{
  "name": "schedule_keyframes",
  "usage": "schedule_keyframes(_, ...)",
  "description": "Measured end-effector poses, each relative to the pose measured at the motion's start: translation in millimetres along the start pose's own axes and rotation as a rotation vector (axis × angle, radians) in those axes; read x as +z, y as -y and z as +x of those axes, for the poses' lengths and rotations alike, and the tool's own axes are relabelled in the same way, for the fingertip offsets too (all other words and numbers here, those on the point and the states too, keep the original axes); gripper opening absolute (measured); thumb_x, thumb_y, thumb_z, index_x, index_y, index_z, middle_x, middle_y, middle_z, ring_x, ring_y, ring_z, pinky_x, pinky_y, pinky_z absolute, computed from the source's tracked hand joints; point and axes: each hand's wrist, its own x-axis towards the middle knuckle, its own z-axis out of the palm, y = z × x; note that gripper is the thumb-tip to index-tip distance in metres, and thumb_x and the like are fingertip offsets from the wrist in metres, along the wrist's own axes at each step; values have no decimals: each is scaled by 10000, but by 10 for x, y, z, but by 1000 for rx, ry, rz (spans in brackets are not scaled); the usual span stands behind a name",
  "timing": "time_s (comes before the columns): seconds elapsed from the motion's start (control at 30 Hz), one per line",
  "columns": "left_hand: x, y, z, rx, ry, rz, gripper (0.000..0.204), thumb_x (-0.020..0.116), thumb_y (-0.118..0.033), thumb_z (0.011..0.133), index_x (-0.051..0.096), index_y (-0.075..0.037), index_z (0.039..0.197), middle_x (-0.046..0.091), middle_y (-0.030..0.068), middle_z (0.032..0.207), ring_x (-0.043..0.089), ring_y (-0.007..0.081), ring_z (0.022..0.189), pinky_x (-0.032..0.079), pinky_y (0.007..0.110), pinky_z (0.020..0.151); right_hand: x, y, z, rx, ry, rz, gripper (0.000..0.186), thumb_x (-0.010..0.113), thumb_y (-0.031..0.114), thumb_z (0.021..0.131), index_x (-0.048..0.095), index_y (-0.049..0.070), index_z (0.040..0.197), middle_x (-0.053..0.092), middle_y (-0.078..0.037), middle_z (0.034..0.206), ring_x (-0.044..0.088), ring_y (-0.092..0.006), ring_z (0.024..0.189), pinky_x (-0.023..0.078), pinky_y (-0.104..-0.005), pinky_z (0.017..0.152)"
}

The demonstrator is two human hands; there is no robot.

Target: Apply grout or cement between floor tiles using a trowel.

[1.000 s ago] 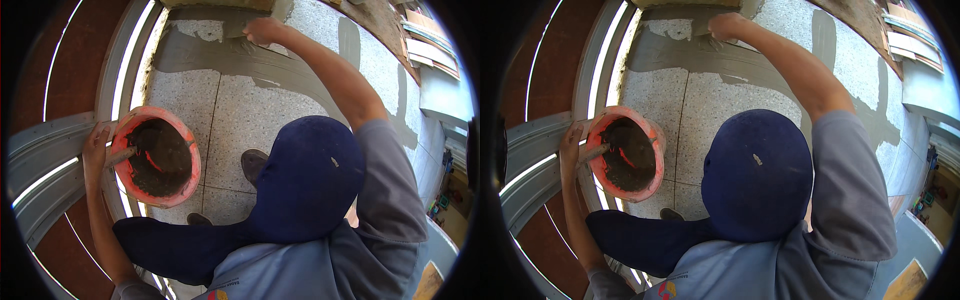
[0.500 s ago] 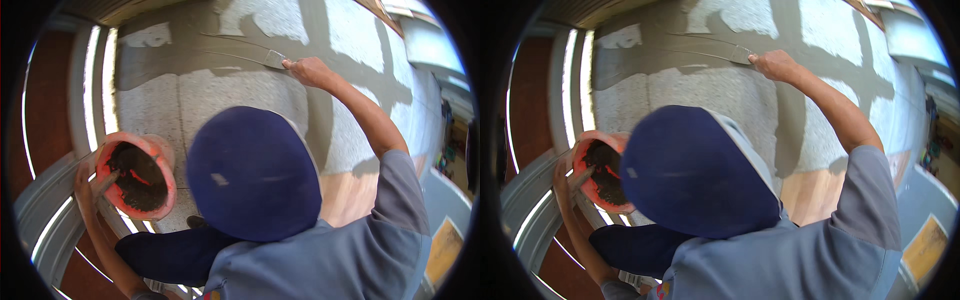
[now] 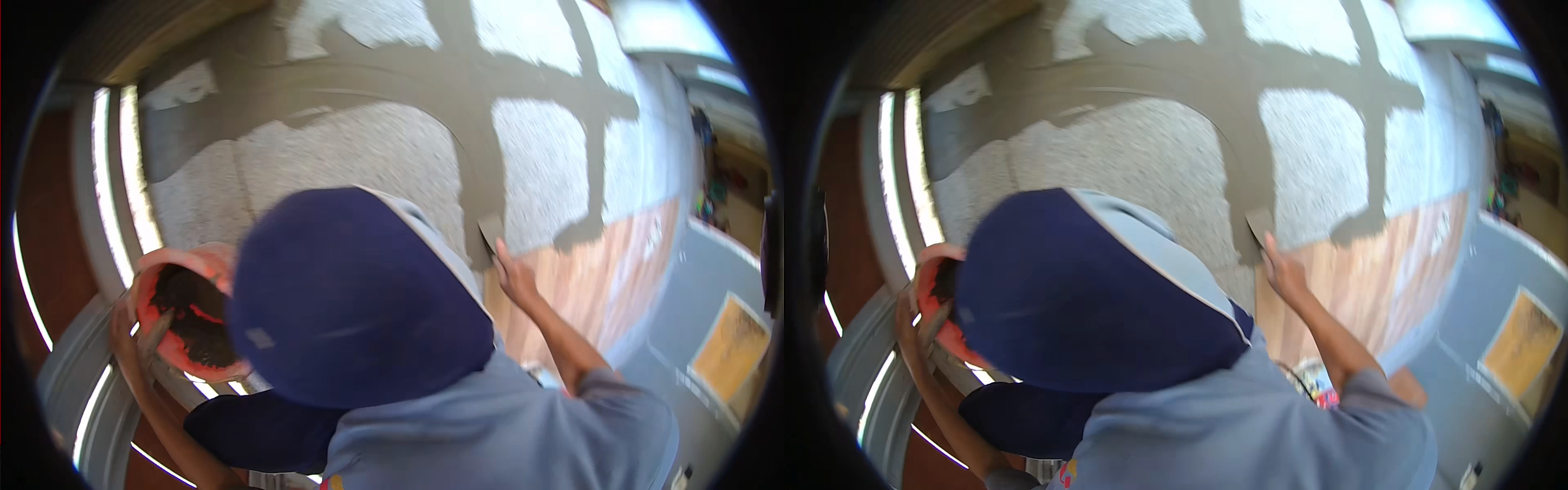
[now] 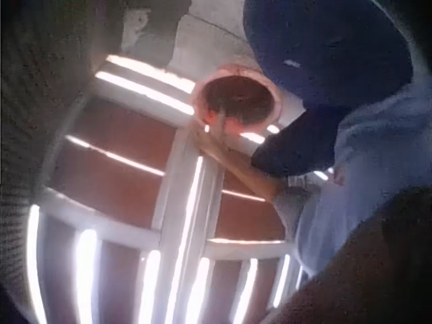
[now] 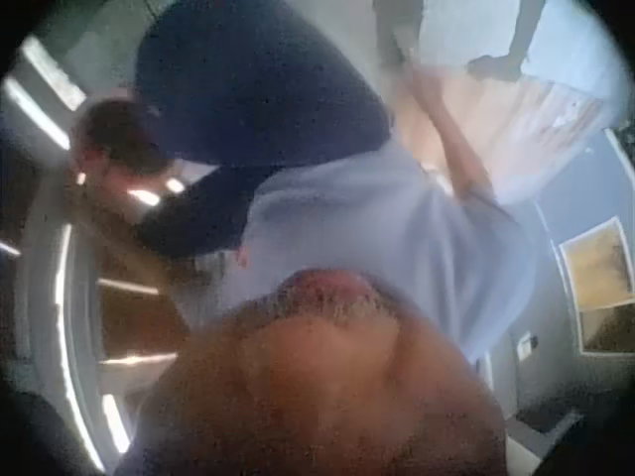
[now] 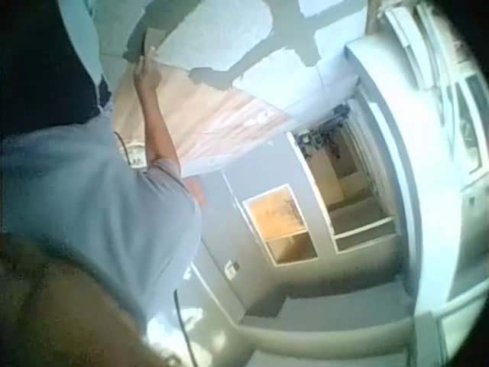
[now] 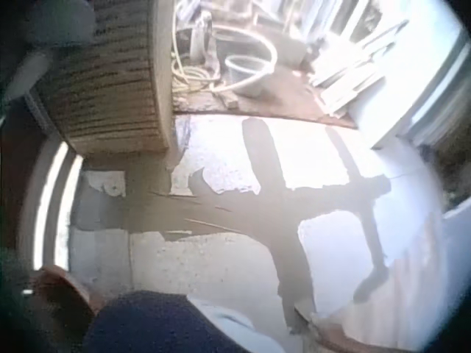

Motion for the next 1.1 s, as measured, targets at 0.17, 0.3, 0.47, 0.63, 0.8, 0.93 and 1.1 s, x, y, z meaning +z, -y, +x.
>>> schedule_keyframes(0.17,-9,-242,-69,-66,-94,-58,569,565,-419,989,511,-50,1418,566,179,1357,543,265,1246,405,388,1049,-866,452,833,-67,23,57,377,594,215,912,634,66,1256,652,-289,834,654,-435,744,505,-525,656)
schedule_keyframes(0.3,-137,-1005,-390,-226,-87,-72,574,608,-425,963,540,-51,1393,568,175,1356,542,265,1244,419,376,1033,-1570,1741,2265,-231,-14,108,352,509,176,891,612,-5,1174,639,-313,873,626,-486,831,496,-526,743)
schedule_keyframes(0.47,-306,-1196,-704,-118,-166,1,555,603,-405,963,541,-55,1389,527,190,1390,520,324,1273,418,422,1034,-1808,3204,4088,-292,-50,37,316,458,219,879,656,-11,966,667,-303,917,666,-437,892,514,-528,823)
schedule_keyframes(0.63,-104,-1533,-652,-12,-193,15,521,575,-380,979,546,-42,1375,516,218,1387,485,378,1299,394,474,1056,-2463,3254,5726,-497,-215,-464,359,466,202,834,635,-67,666,627,-267,639,679,-354,581,553,-427,640)
schedule_keyframes(0.8,-378,-2000,-863,-59,-127,23,452,577,-271,984,557,4,1342,577,222,1308,502,385,1272,385,489,1061,-2065,3709,6142,107,104,115,351,465,192,884,568,-15,620,596,-203,590,618,-293,479,511,-435,492)
schedule_keyframes(0.93,-750,-2615,-1301,-202,-5,-133,523,580,-365,978,559,0,1352,567,221,1328,490,361,1294,348,468,1097,-1412,4354,5714,178,205,230,254,567,171,842,584,-31,688,616,-172,613,640,-281,524,515,-402,458)
schedule_keyframes(1.1,-683,-2454,-1380,-527,200,-269,536,630,-306,947,526,49,1335,584,269,1244,561,378,1198,446,485,965,-1181,3972,5737,-273,1,57,216,547,154,863,677,-6,800,720,-175,818,731,-290,775,570,-384,517)
